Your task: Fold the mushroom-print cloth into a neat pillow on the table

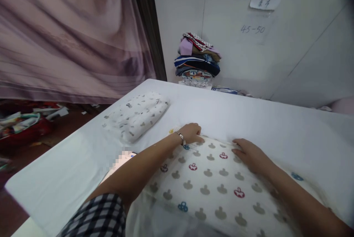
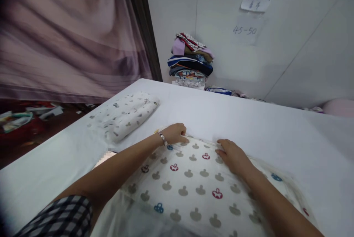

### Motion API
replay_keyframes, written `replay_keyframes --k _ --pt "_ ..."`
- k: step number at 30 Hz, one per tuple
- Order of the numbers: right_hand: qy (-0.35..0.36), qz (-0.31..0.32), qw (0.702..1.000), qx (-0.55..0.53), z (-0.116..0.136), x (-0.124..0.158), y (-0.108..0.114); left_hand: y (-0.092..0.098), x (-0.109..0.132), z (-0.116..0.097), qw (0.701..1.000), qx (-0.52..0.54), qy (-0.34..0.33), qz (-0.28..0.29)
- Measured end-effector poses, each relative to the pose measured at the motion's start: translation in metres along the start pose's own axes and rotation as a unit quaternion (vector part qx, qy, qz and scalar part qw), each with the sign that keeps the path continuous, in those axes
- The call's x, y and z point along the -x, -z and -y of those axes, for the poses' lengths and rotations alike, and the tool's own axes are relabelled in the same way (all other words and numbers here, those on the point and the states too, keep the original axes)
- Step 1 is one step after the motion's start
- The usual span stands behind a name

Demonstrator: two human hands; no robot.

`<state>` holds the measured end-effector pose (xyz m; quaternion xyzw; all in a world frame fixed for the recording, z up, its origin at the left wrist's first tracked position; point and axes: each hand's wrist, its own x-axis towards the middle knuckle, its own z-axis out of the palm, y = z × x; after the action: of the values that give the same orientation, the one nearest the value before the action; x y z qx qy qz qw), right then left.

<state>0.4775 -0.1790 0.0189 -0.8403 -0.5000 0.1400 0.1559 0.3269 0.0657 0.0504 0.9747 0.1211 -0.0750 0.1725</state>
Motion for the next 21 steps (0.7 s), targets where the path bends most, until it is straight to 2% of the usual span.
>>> replay_keyframes --k 7,15,21 --pt "0.045 -0.075 0.996 0.014 0.008 0.007 -0.002 -0.005 0.019 -0.001 0.992 -0.005 -0.088 -0.091" --pt "0.097 -0.131 0.984 0.070 0.014 0.016 -0.003 -0.011 0.027 -0.003 0.985 -0.046 -0.109 -0.128" --pt "0.150 -0.133 0.973 0.113 0.018 0.024 0.000 -0.017 0.036 -0.002 0.982 -0.033 -0.116 -0.147"
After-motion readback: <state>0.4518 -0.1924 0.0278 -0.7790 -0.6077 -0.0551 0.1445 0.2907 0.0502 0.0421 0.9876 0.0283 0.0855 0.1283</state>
